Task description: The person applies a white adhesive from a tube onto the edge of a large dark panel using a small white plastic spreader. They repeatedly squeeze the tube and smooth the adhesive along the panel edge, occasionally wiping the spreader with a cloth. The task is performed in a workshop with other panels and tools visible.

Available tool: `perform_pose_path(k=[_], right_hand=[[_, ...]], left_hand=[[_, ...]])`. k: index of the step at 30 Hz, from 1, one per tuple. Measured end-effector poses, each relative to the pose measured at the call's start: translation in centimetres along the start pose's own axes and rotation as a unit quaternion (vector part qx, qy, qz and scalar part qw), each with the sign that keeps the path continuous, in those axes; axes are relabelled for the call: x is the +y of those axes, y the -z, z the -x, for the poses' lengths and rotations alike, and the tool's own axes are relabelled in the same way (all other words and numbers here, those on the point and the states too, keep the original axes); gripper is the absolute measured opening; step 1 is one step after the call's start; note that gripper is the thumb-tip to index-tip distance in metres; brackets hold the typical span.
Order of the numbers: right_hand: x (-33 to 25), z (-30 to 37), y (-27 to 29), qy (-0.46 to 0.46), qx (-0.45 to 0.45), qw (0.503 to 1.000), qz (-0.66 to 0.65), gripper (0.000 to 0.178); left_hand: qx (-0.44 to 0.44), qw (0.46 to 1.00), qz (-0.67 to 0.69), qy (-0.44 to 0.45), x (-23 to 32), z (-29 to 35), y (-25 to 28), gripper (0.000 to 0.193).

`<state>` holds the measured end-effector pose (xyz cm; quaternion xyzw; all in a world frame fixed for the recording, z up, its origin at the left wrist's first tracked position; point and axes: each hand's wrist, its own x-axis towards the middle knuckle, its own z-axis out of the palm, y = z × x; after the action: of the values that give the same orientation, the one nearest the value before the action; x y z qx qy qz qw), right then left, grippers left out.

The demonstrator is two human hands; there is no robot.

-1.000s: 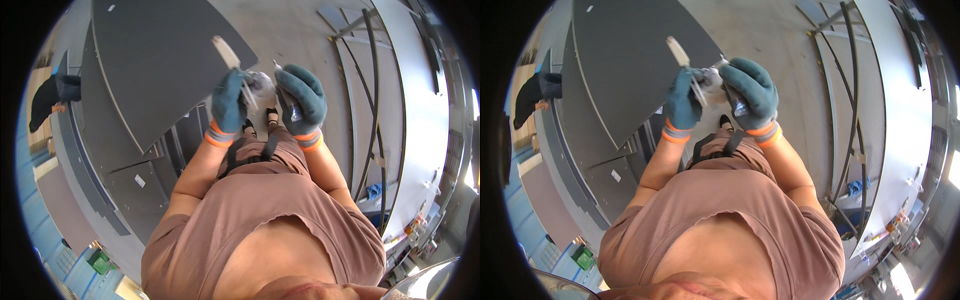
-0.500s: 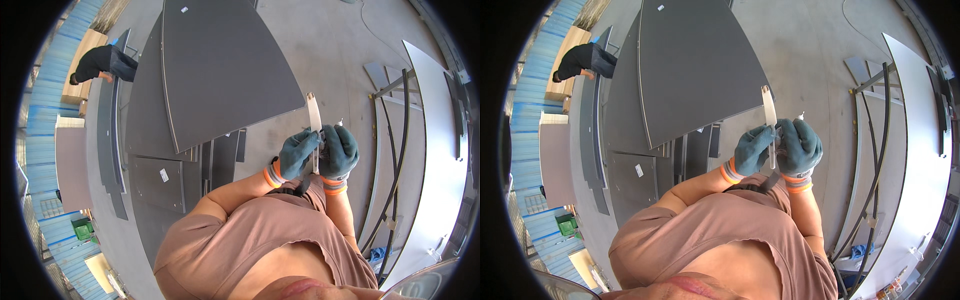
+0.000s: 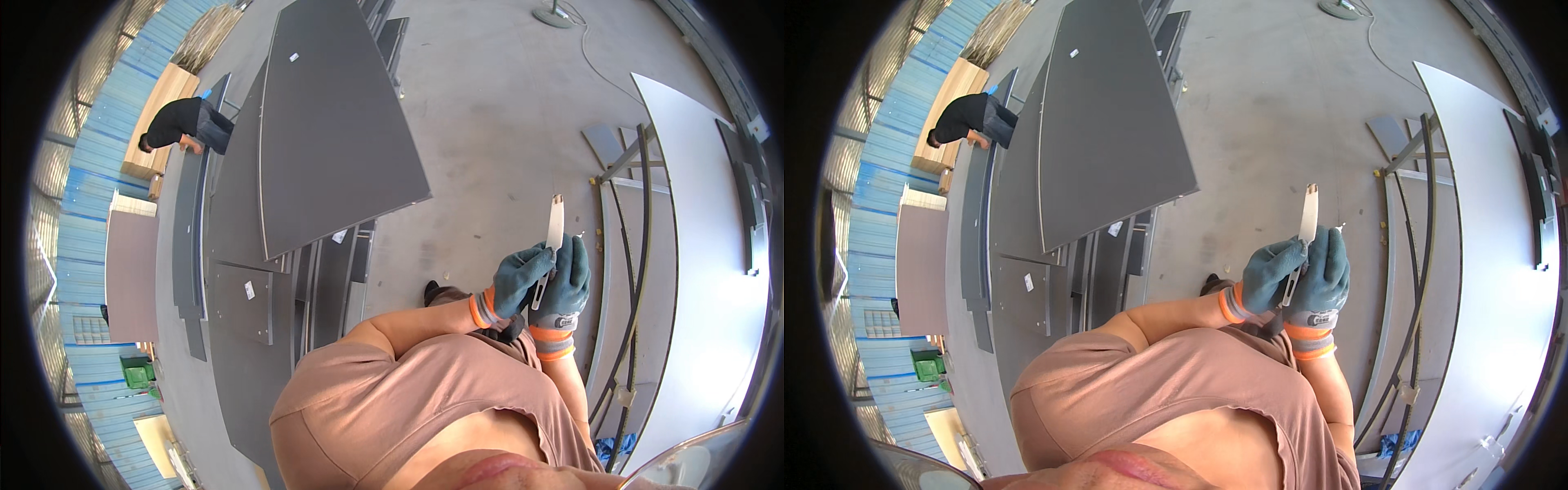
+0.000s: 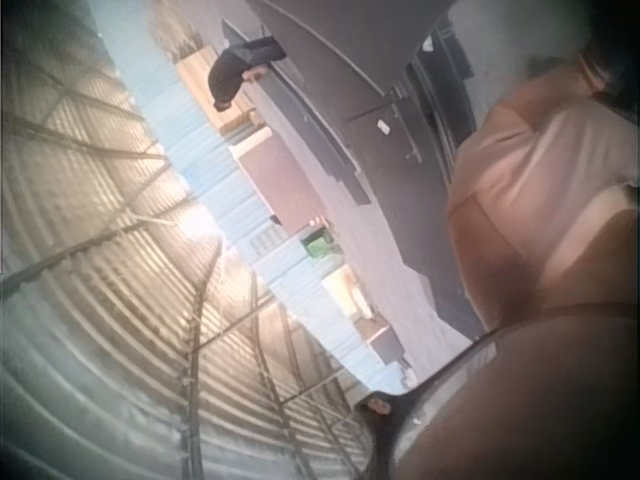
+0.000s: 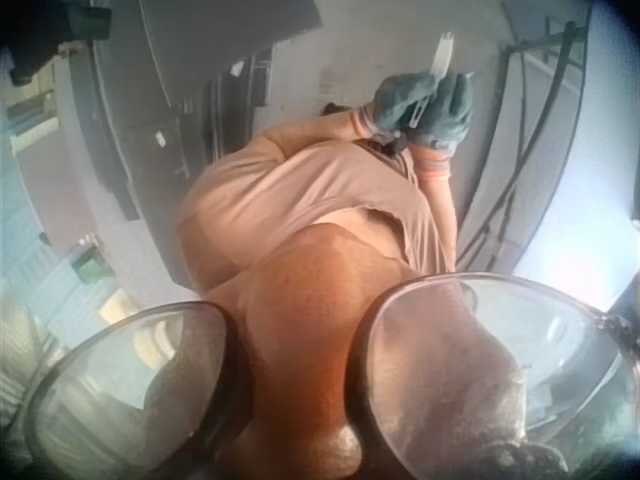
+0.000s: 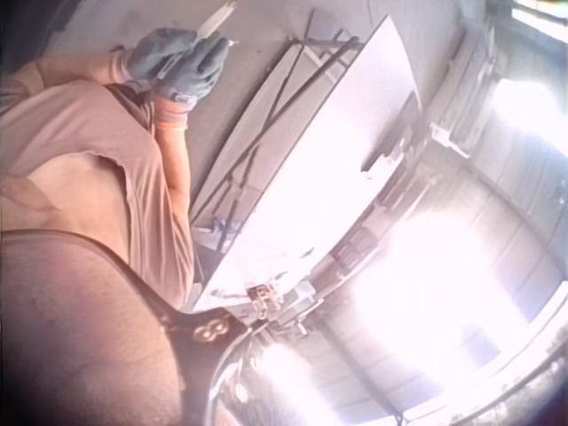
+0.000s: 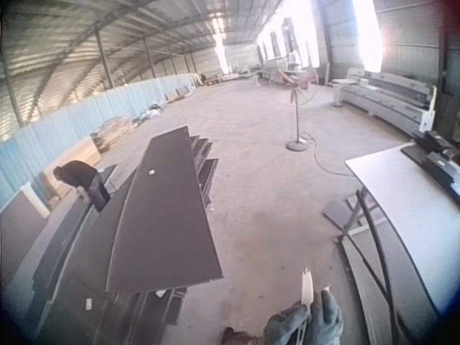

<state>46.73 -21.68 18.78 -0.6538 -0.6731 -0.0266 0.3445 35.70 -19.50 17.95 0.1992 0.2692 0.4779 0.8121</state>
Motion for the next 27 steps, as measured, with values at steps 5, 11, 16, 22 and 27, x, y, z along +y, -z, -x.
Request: perform_pose_path(k=[5,11,16,22,27], right_hand=[[4.3,-1.2,3.0,0.034,0.012,0.998,-0.042,0.06],[8.9,-4.7,4.2,0.036,0.043,0.989,-0.135,0.059],[10.7,-6.4,2.2,0.024,0.097,0.995,-0.028,0.055],[15.4,-7.4,3.0,-0.087,0.165,0.982,0.002,0.056],[19.4,-8.4,5.0,-0.137,0.239,0.956,-0.103,0.045]], left_hand=[[-0.011,1.0,-0.016,-0.016,-3.1,-2.4,-3.2,0.016],[-0.04,0.849,-0.466,-0.246,-5.2,-8.1,-3.1,0.021],[-0.066,0.976,-0.197,-0.068,-5.6,-13.6,-5.2,0.042],[-0.134,0.983,-0.11,0.064,-8.0,-19.1,-8.1,0.033],[-0.21,0.96,-0.147,0.11,-9.5,-25.3,-9.7,0.032]])
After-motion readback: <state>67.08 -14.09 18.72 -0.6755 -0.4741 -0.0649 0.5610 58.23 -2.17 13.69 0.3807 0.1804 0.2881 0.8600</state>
